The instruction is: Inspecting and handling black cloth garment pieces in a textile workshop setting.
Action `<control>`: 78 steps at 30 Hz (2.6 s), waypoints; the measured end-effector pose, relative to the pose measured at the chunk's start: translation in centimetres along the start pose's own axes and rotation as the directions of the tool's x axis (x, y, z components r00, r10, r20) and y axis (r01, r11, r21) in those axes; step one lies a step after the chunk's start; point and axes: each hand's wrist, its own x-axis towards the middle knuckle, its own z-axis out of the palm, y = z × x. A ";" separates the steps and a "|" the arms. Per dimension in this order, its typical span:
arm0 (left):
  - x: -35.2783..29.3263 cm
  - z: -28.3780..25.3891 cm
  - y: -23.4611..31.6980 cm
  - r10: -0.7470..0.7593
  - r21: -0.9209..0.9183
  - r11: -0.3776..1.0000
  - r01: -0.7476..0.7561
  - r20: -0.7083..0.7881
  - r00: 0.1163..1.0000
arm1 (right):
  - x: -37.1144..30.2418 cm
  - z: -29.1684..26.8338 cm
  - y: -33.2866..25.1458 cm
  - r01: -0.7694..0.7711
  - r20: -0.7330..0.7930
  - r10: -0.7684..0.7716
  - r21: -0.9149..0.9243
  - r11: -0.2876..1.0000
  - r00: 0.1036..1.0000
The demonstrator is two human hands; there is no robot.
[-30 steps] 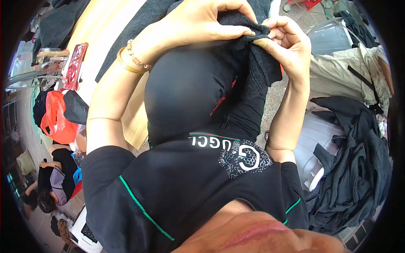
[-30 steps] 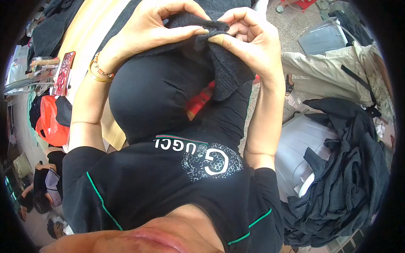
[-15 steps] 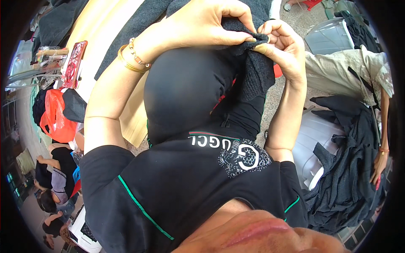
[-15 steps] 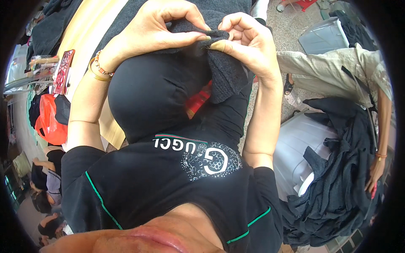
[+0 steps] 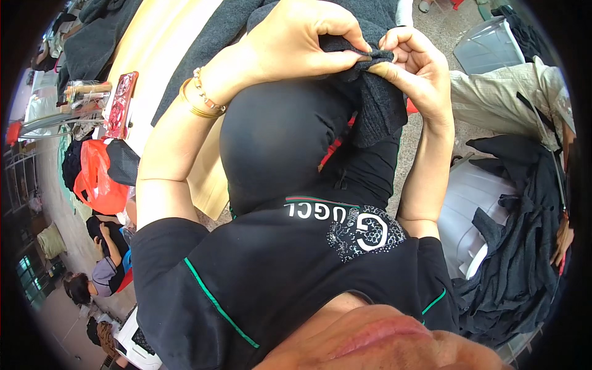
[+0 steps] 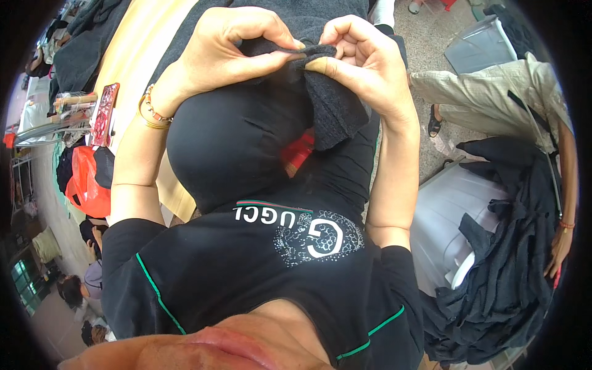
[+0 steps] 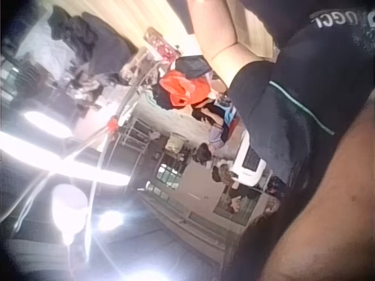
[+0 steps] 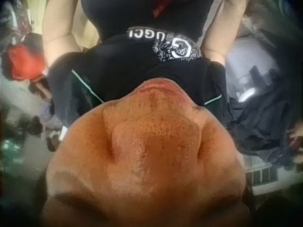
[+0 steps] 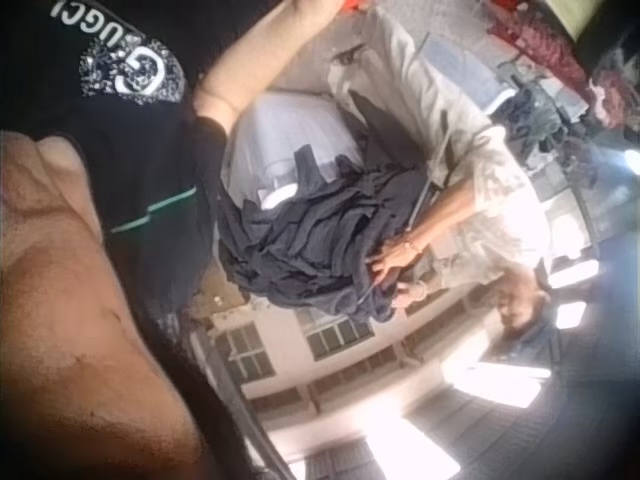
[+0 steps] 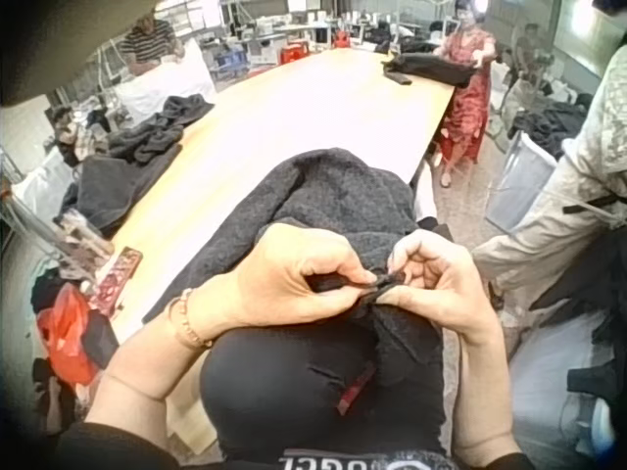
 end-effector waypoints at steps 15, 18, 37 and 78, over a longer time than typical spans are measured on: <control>0.0 0.5 1.1 0.028 0.324 0.945 -0.033 0.021 0.999 | -0.2 1.9 0.2 0.085 -0.091 -0.094 -0.100 0.991 0.991; 0.2 0.7 0.9 -0.070 0.344 0.937 0.066 0.001 0.998 | -0.7 1.8 0.2 0.009 -0.177 -0.029 -0.115 0.993 0.984; -7.8 -8.2 2.5 -0.750 -0.053 0.609 0.792 0.286 0.596 | -8.4 2.4 1.0 -0.180 -0.141 0.133 -0.407 0.895 0.981; -2.1 -4.8 3.0 -0.774 -0.651 0.507 0.565 -0.055 0.631 | -7.7 1.1 -2.9 -0.012 -0.346 -0.218 -0.558 0.830 0.913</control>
